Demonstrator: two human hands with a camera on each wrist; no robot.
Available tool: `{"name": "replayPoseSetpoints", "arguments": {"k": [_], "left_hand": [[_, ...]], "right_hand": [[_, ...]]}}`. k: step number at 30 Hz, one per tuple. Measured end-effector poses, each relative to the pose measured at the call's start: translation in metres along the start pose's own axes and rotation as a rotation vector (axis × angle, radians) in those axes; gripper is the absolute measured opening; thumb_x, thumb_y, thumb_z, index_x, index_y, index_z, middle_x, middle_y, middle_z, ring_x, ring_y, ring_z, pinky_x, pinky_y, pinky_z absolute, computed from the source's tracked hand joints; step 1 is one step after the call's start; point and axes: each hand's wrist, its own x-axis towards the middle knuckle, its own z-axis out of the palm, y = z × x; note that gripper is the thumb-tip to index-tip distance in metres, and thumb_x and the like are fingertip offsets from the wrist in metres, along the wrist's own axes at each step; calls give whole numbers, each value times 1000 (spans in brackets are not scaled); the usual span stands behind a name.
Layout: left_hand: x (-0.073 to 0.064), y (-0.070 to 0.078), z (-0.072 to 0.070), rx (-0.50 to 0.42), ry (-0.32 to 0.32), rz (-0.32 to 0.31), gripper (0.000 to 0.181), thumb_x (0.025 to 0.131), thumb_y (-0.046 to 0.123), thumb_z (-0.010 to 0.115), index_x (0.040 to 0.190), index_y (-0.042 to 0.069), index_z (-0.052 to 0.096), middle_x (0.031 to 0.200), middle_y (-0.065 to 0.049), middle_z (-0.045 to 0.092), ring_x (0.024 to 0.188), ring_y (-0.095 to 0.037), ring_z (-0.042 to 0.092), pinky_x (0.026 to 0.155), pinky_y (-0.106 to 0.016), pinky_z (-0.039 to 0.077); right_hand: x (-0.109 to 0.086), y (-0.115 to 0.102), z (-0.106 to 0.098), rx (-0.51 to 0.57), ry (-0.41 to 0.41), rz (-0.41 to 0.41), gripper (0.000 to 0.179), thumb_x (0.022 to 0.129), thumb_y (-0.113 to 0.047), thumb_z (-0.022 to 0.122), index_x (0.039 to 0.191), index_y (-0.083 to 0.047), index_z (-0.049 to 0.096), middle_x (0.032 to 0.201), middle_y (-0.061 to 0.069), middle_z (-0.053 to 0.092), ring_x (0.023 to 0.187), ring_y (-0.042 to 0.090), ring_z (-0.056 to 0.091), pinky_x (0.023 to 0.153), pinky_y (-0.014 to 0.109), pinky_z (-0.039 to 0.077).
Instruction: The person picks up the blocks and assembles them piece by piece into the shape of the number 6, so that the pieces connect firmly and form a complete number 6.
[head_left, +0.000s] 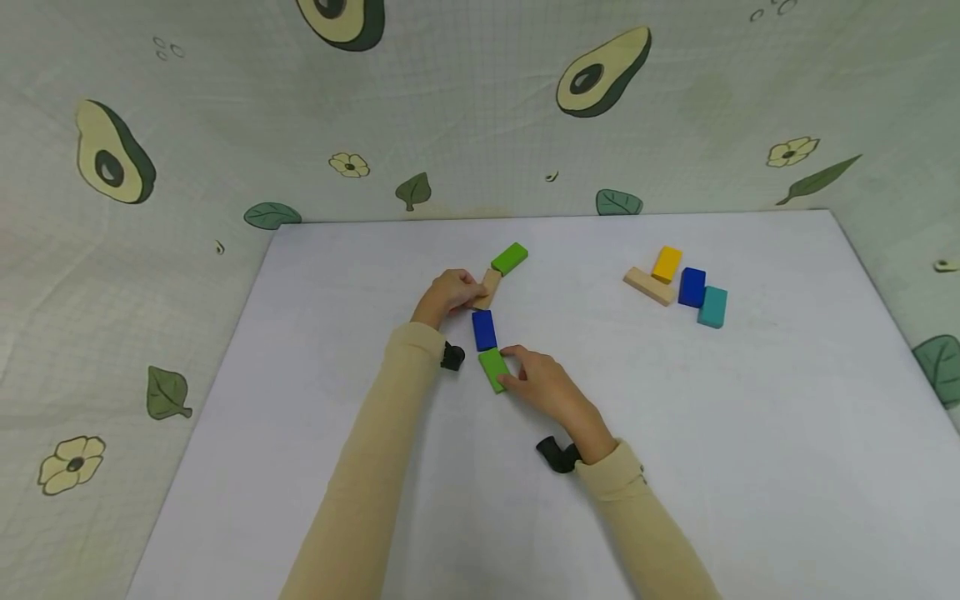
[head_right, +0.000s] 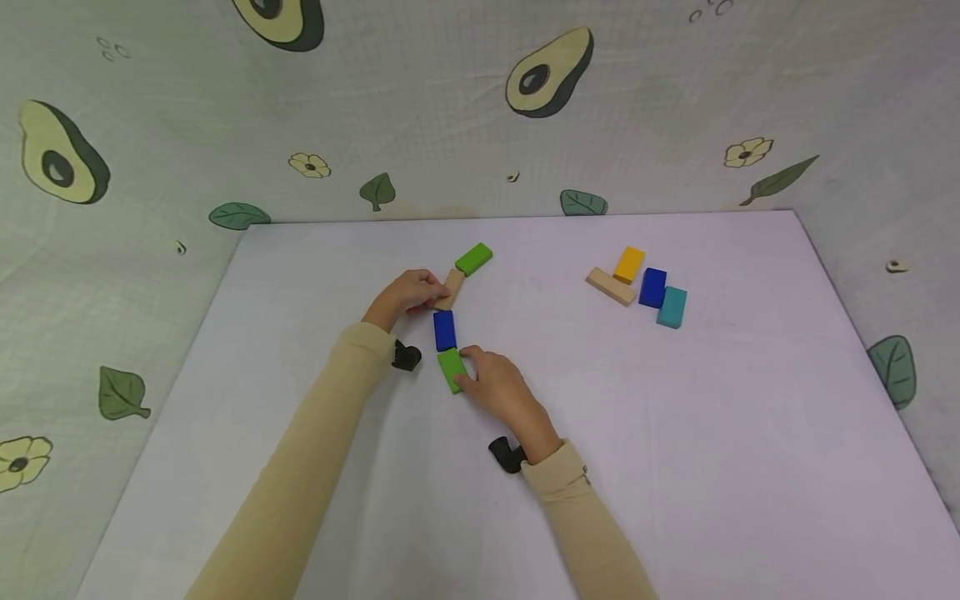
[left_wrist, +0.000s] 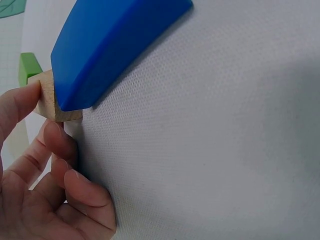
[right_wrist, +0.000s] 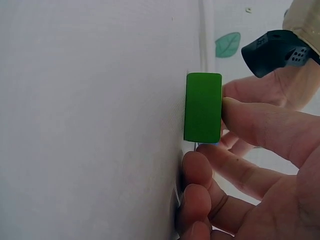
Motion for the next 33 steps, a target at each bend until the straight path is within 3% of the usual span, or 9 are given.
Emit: {"name": "replayPoseSetpoints", "arguments": {"k": [7, 15, 21, 29, 33], "left_hand": [[-1, 0, -1, 6, -10, -2, 24, 86, 37, 63, 93, 15, 56, 75, 2, 53, 68, -12, 46, 57, -23, 36], [0, 0, -1, 15, -23, -14, 24, 86, 37, 63, 91, 16, 55, 73, 1, 52, 64, -14, 43, 55, -25, 35], [1, -1, -1, 12, -29, -7, 23, 86, 36, 63, 92, 15, 54, 73, 1, 52, 64, -13, 43, 55, -24, 34], [-6, 2, -4, -15, -42, -1, 23, 87, 34, 63, 89, 14, 53, 74, 1, 50, 67, -13, 44, 55, -23, 33], [-8, 2, -5, -22, -45, -1, 23, 87, 34, 64, 89, 14, 53, 74, 0, 50, 68, -12, 44, 55, -23, 33]], "right_hand": [[0, 2, 0, 1, 6, -5, 47, 89, -25, 61, 132, -8, 49, 73, 5, 54, 62, 15, 48, 53, 26, 38], [-4, 15, -12, 129, 23, -61, 47, 92, -25, 57, 133, -5, 45, 79, 5, 55, 65, 14, 46, 58, 27, 38], [-9, 28, -35, 154, 145, -59, 46, 93, -26, 55, 132, -3, 46, 92, 9, 59, 80, 18, 53, 67, 27, 42], [-18, 57, -72, 202, 301, 60, 49, 94, -32, 52, 134, -4, 44, 112, 16, 55, 103, 29, 52, 86, 40, 45], [-23, 71, -86, 224, 388, 115, 51, 95, -34, 51, 134, -3, 43, 121, 20, 51, 112, 33, 48, 97, 48, 40]]}}
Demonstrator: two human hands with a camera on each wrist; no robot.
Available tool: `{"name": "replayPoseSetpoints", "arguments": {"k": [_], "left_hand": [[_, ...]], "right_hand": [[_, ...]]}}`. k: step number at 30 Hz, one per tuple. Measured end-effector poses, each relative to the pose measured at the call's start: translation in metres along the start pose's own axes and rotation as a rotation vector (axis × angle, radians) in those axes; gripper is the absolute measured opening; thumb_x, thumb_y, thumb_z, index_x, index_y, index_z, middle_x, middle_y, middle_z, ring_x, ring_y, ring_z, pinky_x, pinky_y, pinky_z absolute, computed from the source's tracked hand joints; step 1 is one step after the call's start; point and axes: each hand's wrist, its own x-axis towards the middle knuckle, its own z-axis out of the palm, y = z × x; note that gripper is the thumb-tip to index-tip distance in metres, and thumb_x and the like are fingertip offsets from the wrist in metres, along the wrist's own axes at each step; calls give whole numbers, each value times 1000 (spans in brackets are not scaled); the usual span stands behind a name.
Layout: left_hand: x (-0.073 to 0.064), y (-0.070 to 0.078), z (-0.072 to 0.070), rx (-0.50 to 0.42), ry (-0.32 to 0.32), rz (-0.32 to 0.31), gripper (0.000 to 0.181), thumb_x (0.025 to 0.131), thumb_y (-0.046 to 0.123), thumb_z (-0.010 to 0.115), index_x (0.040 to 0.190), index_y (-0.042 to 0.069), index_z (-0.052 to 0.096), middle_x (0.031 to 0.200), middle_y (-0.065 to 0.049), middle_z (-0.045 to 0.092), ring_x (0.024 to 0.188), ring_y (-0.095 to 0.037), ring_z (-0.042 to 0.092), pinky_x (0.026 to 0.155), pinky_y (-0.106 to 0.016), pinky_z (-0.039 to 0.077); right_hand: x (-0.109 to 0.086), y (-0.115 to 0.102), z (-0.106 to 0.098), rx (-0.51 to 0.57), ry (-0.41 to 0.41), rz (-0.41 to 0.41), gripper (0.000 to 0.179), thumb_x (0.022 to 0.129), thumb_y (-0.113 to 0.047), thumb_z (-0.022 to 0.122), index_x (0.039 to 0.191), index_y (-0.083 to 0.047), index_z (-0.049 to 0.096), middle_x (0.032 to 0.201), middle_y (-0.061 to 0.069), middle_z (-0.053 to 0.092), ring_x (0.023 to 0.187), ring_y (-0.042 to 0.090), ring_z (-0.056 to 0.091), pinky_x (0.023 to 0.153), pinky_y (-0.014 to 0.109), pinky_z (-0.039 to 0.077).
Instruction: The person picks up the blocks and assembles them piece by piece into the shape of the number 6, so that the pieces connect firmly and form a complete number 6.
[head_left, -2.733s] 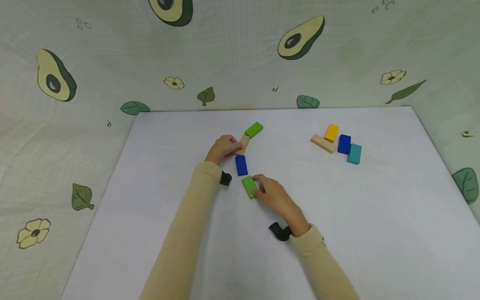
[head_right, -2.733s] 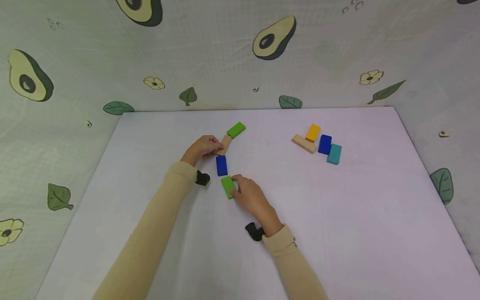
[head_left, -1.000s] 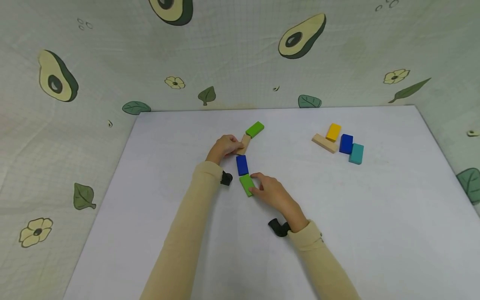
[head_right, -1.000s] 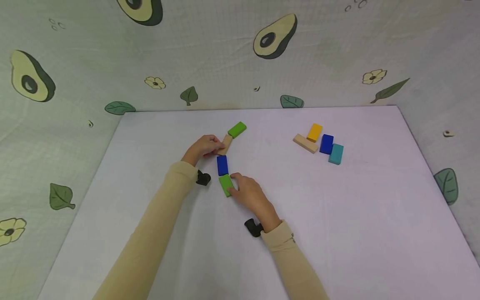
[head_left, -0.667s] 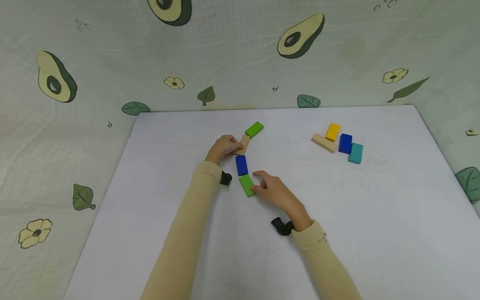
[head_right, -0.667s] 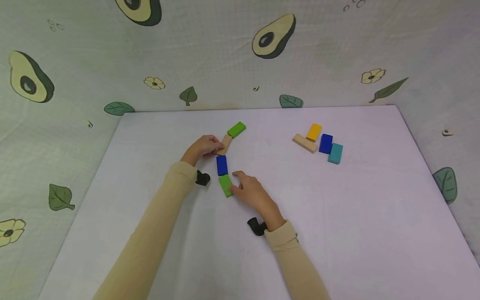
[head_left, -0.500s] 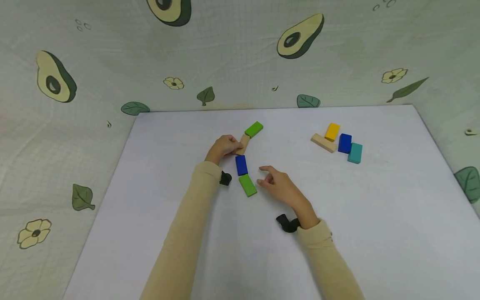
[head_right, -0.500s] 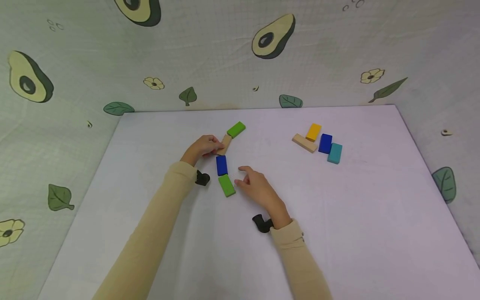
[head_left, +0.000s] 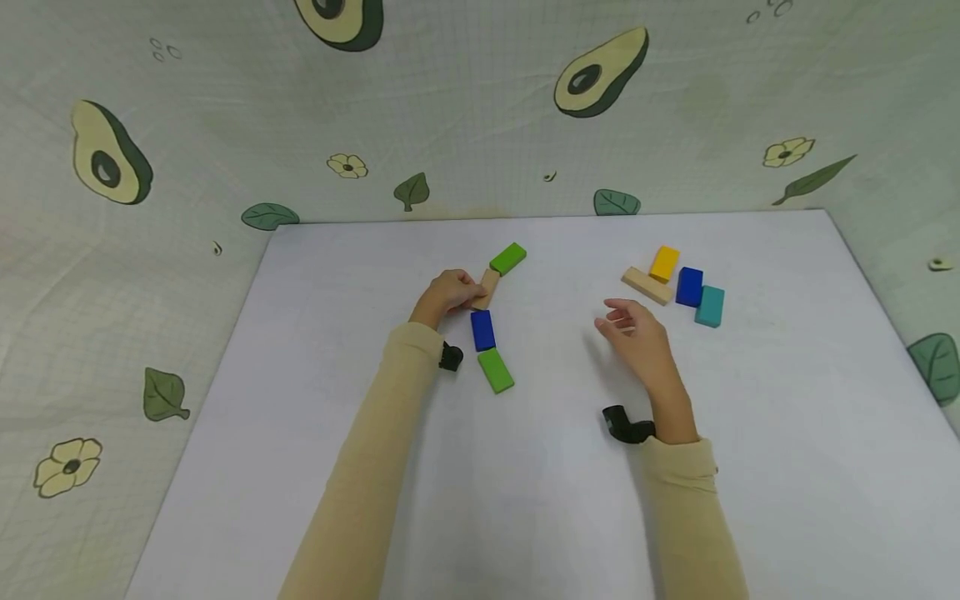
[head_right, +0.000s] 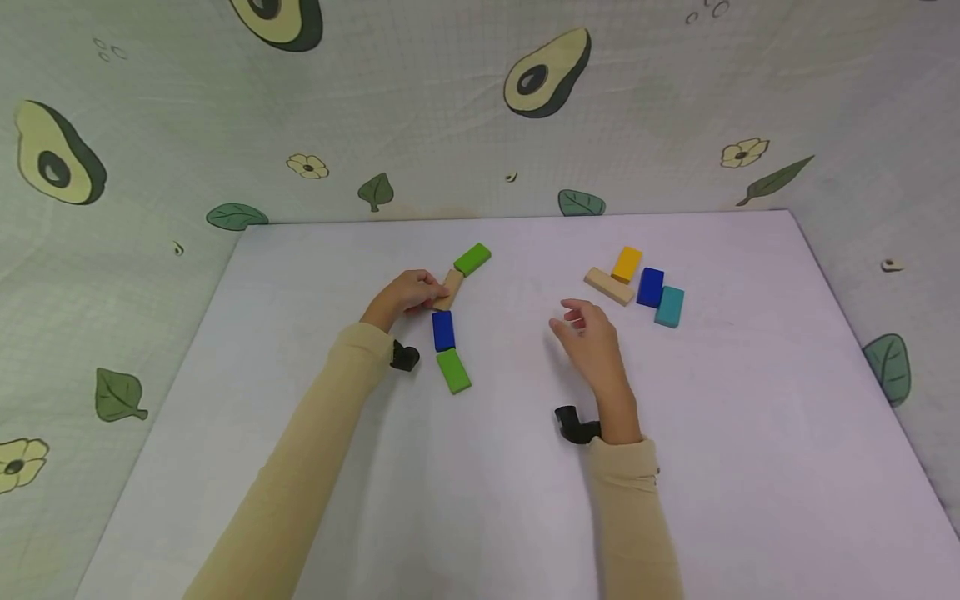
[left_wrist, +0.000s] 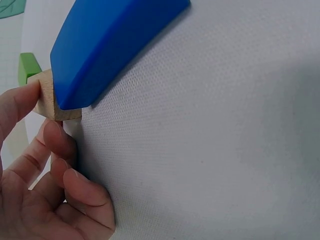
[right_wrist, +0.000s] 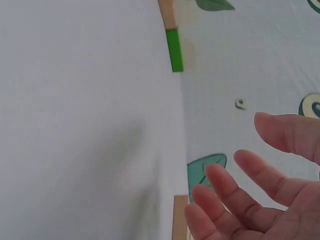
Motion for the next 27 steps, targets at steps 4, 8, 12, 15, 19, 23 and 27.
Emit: {"name": "replayPoseSetpoints", "arguments": {"k": [4, 8, 12, 15, 19, 23, 27], "left_hand": [[0, 0, 0, -6, -2, -6, 23, 86, 34, 64, 89, 14, 53, 74, 1, 49, 68, -12, 45, 56, -23, 34], [2, 1, 0, -10, 1, -17, 23, 86, 35, 64, 89, 14, 53, 75, 0, 50, 69, -13, 45, 56, -23, 34], [1, 1, 0, -10, 2, -20, 23, 87, 34, 64, 90, 14, 53, 75, 0, 50, 70, -13, 45, 57, -23, 34], [1, 1, 0, -9, 3, -19, 23, 87, 34, 64, 90, 14, 53, 75, 0, 50, 70, -13, 45, 57, -23, 34], [2, 1, 1, -3, 4, -11, 23, 87, 35, 64, 91, 14, 53, 74, 0, 50, 70, -13, 45, 57, -23, 34], [0, -1, 0, -1, -2, 1, 25, 87, 36, 63, 92, 14, 53, 76, 0, 50, 70, -13, 45, 58, -24, 34], [-4, -4, -1, -21, -13, 26, 27, 87, 37, 62, 93, 12, 53, 79, 0, 50, 74, -14, 45, 61, -24, 34]], "right_hand": [[-1, 8, -14, 6, 99, 69, 51, 94, -34, 51, 134, -3, 43, 128, 22, 47, 118, 36, 42, 101, 50, 37], [-2, 17, -27, 0, 179, 153, 53, 94, -37, 50, 137, -5, 41, 133, 22, 41, 121, 36, 39, 100, 51, 36], [-1, 28, -37, 2, 241, 231, 55, 94, -39, 48, 138, -7, 40, 135, 21, 37, 123, 35, 37, 98, 50, 37], [0, 35, -43, 7, 284, 287, 56, 94, -39, 48, 139, -7, 39, 136, 20, 36, 123, 33, 37, 99, 47, 37], [3, 44, -48, 3, 325, 354, 55, 94, -37, 48, 140, -8, 39, 135, 19, 34, 118, 28, 39, 95, 39, 39], [5, 52, -50, 3, 353, 385, 55, 92, -37, 51, 138, -8, 41, 129, 17, 35, 105, 19, 39, 81, 26, 37], [7, 57, -52, 33, 379, 419, 56, 91, -38, 52, 136, -7, 42, 125, 12, 35, 98, 13, 37, 75, 20, 35]]}}
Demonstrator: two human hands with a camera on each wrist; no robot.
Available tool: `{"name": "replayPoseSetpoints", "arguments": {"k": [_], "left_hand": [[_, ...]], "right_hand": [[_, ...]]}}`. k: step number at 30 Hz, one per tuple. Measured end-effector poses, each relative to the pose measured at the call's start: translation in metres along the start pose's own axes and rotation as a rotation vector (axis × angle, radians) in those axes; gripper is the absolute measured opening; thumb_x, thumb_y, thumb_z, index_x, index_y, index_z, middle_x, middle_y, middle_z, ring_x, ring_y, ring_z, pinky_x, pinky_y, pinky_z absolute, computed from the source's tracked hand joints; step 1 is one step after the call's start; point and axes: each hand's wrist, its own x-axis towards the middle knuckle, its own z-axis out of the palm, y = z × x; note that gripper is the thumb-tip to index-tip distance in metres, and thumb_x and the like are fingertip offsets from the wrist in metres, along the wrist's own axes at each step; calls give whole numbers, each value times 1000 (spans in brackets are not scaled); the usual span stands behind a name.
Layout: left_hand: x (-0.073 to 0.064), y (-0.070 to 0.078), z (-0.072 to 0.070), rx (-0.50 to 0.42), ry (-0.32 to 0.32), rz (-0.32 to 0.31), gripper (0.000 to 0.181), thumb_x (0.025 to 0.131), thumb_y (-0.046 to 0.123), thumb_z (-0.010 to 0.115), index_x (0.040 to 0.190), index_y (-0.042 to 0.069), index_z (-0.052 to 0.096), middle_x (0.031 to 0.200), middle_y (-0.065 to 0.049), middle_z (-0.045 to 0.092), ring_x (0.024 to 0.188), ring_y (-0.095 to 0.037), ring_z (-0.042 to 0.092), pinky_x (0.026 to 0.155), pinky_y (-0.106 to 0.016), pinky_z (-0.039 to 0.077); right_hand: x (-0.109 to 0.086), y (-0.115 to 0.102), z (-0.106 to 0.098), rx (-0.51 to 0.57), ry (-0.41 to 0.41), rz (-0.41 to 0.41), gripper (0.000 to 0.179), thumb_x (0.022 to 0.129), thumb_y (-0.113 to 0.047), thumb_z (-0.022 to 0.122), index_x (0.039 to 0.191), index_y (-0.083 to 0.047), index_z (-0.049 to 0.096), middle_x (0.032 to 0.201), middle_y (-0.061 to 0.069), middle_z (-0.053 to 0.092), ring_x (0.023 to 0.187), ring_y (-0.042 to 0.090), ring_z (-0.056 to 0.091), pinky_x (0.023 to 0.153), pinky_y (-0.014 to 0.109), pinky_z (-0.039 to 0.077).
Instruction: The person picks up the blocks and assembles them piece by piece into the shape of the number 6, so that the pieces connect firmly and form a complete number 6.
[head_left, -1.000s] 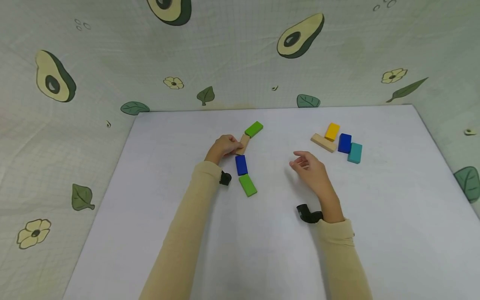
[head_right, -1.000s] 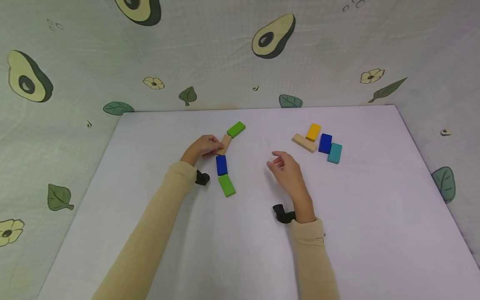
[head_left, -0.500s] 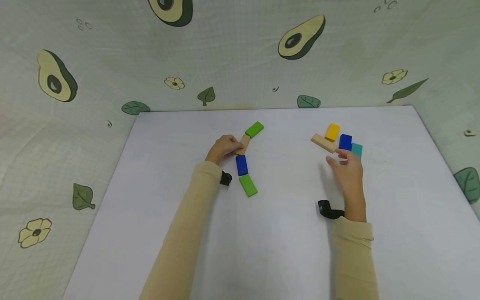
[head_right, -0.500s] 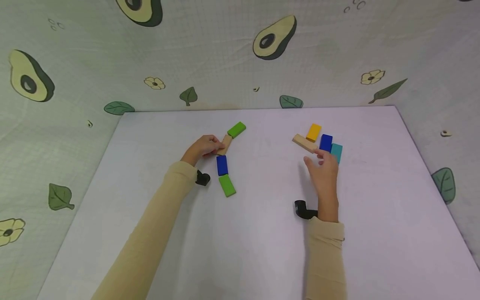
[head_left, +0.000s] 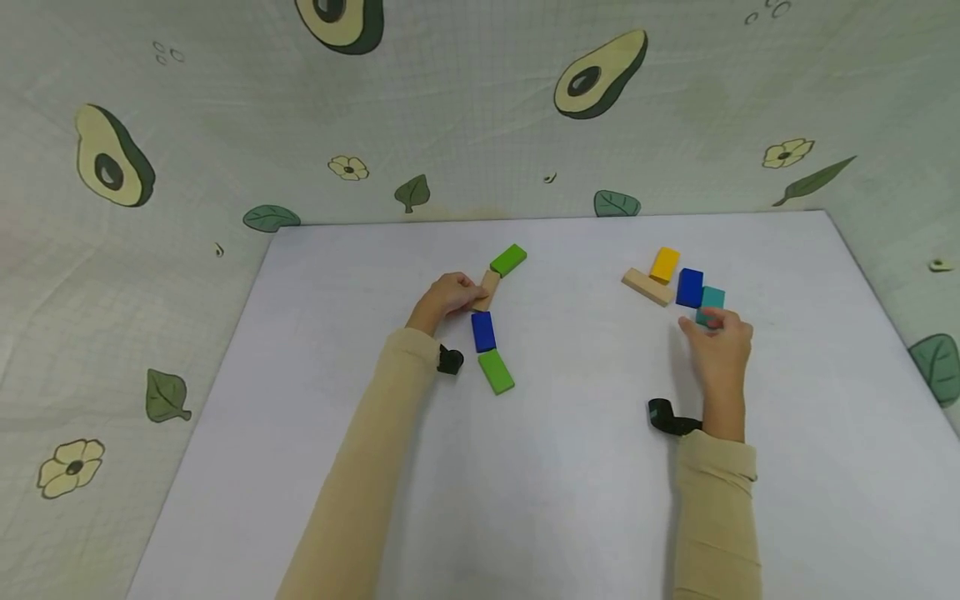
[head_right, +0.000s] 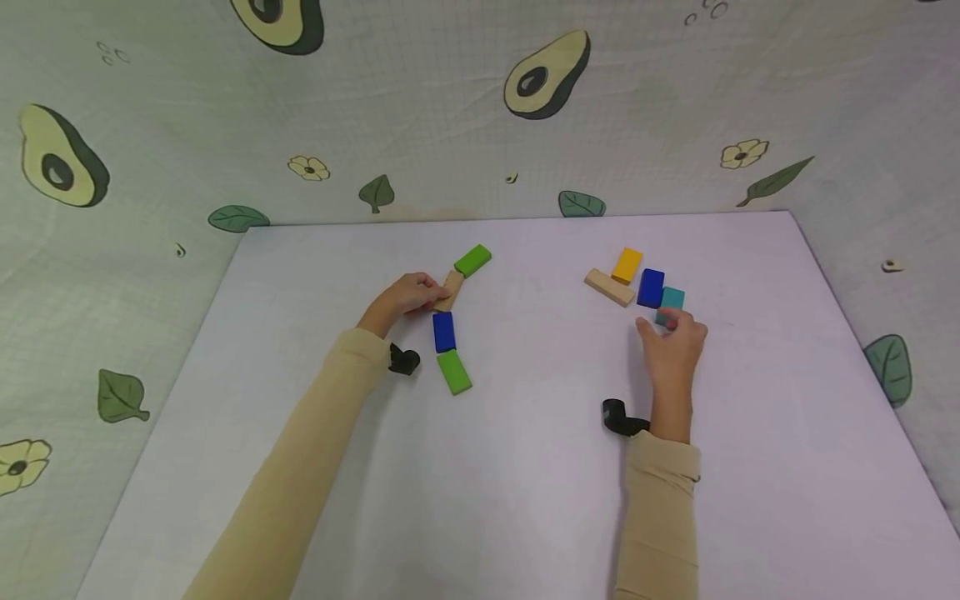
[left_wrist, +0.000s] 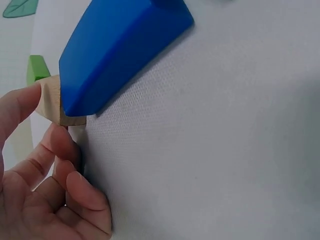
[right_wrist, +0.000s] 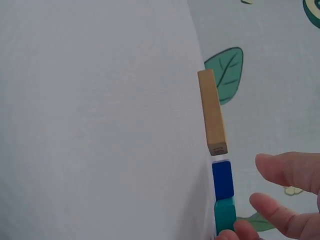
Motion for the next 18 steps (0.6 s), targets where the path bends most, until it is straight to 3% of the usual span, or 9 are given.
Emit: {"name": "replayPoseSetpoints", "arguments": {"k": [6, 11, 18], "left_hand": [[-6, -8, 0, -45, -25, 48, 32, 89, 40, 59, 99, 11, 53, 82, -1, 51, 79, -15, 45, 66, -25, 35], [-10, -17, 3, -94, -4, 103, 37, 89, 41, 58, 106, 9, 53, 88, -3, 54, 84, -16, 47, 72, -26, 37], [-18, -34, 9, -304, -10, 156, 46, 89, 37, 59, 121, 6, 47, 114, -9, 55, 108, -20, 48, 97, -34, 37]], "right_hand": [[6, 4, -1, 19, 5, 90, 60, 90, -40, 53, 139, -9, 36, 112, 1, 37, 96, 12, 37, 76, 19, 36], [11, 6, -4, 13, -15, 144, 69, 90, -43, 53, 143, -9, 23, 98, -5, 35, 87, 12, 39, 71, 17, 36], [14, 9, -7, -31, -48, 129, 73, 90, -43, 51, 145, -7, 18, 97, -1, 38, 85, 14, 40, 69, 22, 37]]}}
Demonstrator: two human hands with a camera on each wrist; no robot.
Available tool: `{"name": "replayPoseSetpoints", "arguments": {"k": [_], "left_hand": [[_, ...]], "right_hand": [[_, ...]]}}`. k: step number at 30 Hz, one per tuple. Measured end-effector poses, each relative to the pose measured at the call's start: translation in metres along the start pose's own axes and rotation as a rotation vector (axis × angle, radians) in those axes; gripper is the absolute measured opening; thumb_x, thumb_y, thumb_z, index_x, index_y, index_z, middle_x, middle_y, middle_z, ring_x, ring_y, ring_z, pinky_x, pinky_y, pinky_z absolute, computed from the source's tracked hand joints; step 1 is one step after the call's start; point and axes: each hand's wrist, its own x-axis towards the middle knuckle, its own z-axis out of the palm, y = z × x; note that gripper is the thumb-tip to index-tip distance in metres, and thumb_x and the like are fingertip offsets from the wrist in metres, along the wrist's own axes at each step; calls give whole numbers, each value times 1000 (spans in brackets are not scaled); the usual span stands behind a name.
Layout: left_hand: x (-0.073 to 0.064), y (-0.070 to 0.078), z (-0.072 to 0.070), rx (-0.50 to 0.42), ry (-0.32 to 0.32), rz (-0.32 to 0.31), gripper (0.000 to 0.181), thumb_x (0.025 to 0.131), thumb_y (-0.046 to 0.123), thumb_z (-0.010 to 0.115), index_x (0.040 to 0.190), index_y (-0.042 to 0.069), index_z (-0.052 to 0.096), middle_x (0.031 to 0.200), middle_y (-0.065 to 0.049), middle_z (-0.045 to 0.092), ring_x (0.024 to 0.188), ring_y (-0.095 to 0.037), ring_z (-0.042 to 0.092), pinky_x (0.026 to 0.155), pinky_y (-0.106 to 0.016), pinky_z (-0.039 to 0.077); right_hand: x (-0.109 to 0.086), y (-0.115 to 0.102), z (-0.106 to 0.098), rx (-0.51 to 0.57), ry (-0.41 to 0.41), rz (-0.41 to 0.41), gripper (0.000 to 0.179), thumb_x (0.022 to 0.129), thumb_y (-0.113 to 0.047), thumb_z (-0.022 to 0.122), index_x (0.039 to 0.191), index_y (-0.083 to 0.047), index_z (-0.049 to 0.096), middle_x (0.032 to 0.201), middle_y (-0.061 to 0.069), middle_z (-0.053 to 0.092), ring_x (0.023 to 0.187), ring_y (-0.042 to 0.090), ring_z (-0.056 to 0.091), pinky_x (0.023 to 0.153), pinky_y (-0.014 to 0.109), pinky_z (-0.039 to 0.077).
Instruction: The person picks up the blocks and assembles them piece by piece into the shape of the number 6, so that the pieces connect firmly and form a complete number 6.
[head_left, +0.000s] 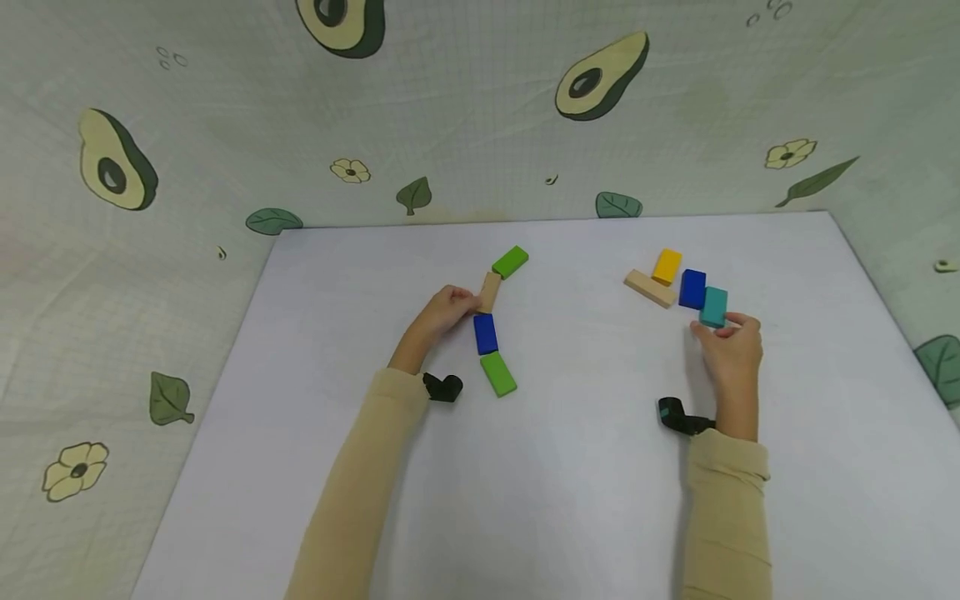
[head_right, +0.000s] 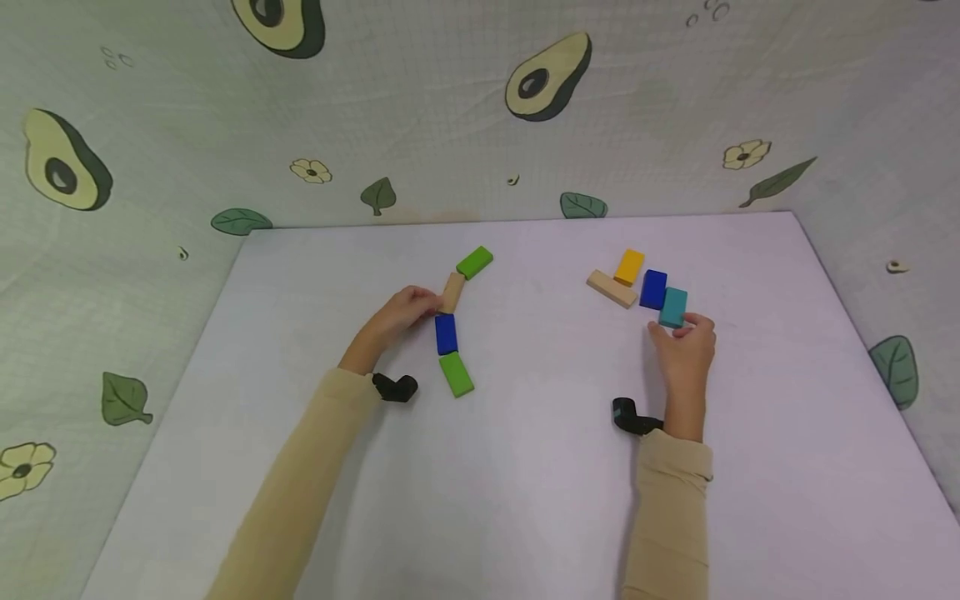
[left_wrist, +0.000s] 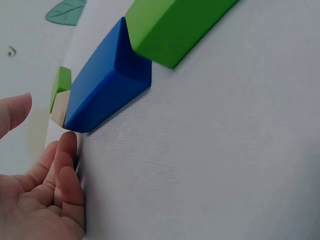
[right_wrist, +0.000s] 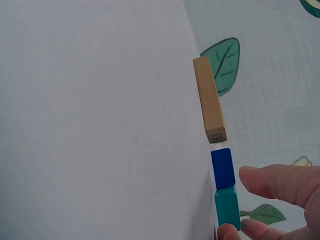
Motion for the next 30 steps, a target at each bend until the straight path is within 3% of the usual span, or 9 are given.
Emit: {"name": "replayPoseSetpoints", "arguments": {"k": [5, 10, 15, 24, 30], "left_hand": [[-12, -12, 3, -89, -12, 18, 49, 89, 35, 59, 126, 7, 43, 115, -10, 55, 110, -20, 49, 101, -36, 33], [-31, -24, 7, -92, -9, 45, 47, 88, 31, 62, 125, 8, 44, 99, -4, 52, 96, -18, 47, 88, -31, 36], [-48, -37, 14, -100, -24, 68, 46, 85, 24, 67, 122, 9, 46, 89, -1, 49, 85, -15, 46, 78, -28, 37], [-76, -48, 28, -65, -16, 110, 49, 80, 19, 72, 121, 9, 46, 99, -4, 50, 90, -17, 44, 77, -29, 37], [-84, -52, 38, 16, 31, 158, 51, 78, 20, 74, 120, 7, 48, 102, -7, 50, 94, -20, 41, 78, -30, 35]], "right_hand": [[4, 0, -8, -25, -57, 12, 77, 91, -45, 47, 147, -6, 13, 102, 3, 41, 86, 17, 43, 70, 24, 38], [8, -2, -14, -46, -112, 27, 79, 91, -48, 45, 148, -6, 9, 108, 7, 44, 79, 15, 49, 69, 23, 41], [10, -4, -17, -83, -134, 18, 79, 92, -49, 42, 147, -3, 10, 104, 9, 46, 65, 11, 52, 70, 26, 40], [11, -4, -20, -125, -160, 5, 79, 92, -52, 39, 146, 0, 12, 97, 11, 48, 61, 14, 54, 77, 33, 39], [16, -4, -20, -134, -153, -10, 78, 92, -52, 41, 144, 1, 17, 80, 4, 52, 56, 10, 55, 72, 30, 40]]}}
